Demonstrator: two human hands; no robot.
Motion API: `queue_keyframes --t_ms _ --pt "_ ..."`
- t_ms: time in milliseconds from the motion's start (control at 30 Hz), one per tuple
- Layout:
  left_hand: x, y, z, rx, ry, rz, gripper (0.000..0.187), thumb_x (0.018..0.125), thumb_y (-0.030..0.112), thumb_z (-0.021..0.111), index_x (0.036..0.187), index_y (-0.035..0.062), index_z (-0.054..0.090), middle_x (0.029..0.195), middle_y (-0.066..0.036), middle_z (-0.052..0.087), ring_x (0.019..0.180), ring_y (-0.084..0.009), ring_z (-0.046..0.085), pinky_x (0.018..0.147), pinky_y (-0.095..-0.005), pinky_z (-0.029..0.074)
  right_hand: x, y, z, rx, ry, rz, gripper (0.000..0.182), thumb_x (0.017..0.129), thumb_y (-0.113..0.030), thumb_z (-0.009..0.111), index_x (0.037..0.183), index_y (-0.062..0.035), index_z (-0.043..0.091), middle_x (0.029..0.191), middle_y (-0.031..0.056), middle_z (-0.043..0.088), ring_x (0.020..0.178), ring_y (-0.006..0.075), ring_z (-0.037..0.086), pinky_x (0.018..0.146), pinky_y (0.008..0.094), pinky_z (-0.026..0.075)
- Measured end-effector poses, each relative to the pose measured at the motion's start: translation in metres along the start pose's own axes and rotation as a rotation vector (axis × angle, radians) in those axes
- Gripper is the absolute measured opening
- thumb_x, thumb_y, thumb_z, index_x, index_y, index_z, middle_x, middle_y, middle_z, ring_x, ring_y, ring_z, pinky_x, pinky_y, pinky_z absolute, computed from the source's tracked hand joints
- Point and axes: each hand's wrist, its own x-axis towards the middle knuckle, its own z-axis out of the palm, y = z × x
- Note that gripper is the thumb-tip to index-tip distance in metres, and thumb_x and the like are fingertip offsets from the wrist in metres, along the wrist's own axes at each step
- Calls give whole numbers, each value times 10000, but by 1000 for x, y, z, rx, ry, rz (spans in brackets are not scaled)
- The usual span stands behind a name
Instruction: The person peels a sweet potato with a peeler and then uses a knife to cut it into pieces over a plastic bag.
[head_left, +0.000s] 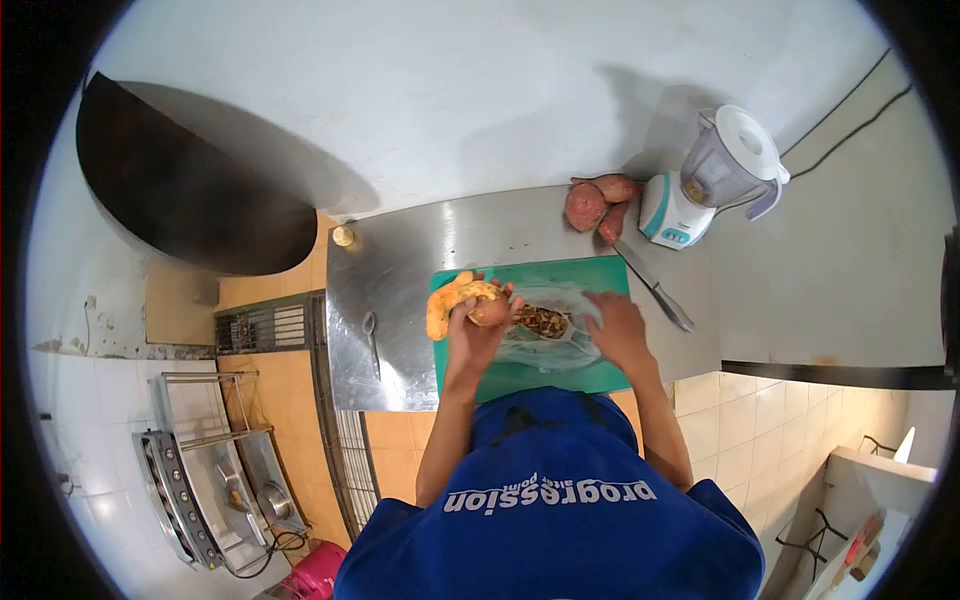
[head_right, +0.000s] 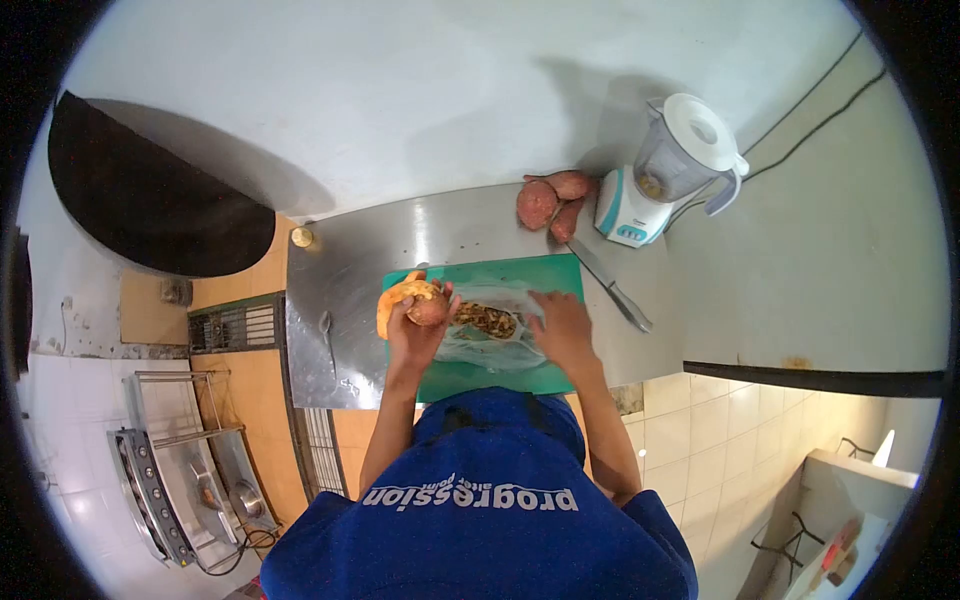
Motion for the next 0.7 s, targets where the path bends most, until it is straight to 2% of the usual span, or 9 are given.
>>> queue_keyframes --t_ms 100,133,200,233,300,433,500,567,700 --pt "-2 3 -1 17 42 12 509 931 222 627 1419 152 504 1311 -82 574 1269 -279 544 1135 -535 433 11 54 5 -176 203 171 543 899 -281 716 1407 -136 587 1228 142 648 1142 368 596 926 515 503" --pt "-2 4 -4 56 50 21 495 946 220 626 1421 153 503 1324 -79 569 1283 -274 540 1126 -523 433 7 74 11 -180 204 175 543 899 -281 716 1407 -136 587 1228 142 648 1142 368 596 926 515 503" --pt "2 4 -9 94 54 46 482 961 218 625 1423 155 503 1337 -76 564 1297 -270 535 1117 -510 433 6 110 19 -318 294 401 617 895 -297 725 1460 -147 527 1315 140 596 1187 374 572 947 539 496" --pt "2 3 -10 118 42 69 471 974 211 621 1426 157 500 1359 -77 556 1301 -269 535 1110 -504 433 3 121 17 -316 297 386 617 895 -297 725 1460 -147 527 1315 140 596 1187 374 572 947 539 496" --pt "3 5 -13 142 37 105 460 986 204 617 1429 160 497 1380 -77 548 1306 -269 534 1103 -498 432 -7 135 17 -256 141 613 678 892 -310 738 1498 -154 476 1352 142 563 1220 372 554 969 561 483" --pt "1 1 -15 162 -26 47 455 997 187 609 1433 156 483 1414 -107 535 1332 -308 520 1123 -510 426 -17 154 34 -274 83 536 619 896 -294 741 1451 -144 509 1306 141 580 1198 369 562 960 537 493" --pt "1 -1 -16 191 -35 37 463 993 183 609 1435 152 475 1418 -126 532 1350 -330 508 1132 -516 422 -15 163 43 -166 153 485 523 900 -270 737 1365 -124 547 1253 140 599 1169 376 570 945 506 504" --pt "2 -4 -21 200 35 -21 538 992 147 593 1487 99 387 1374 -186 541 1304 -398 544 1135 -557 422 -13 174 52 -156 146 478 469 904 -259 729 1316 -113 561 1231 144 605 1144 383 576 937 499 508" --pt "9 -15 -38 65 63 -100 485 985 169 591 1442 123 435 1388 -193 537 1358 -426 485 1130 -543 432 -12 168 52 -60 115 481 357 931 -261 694 1212 -64 595 1156 190 656 1078 414 627 909 500 520"
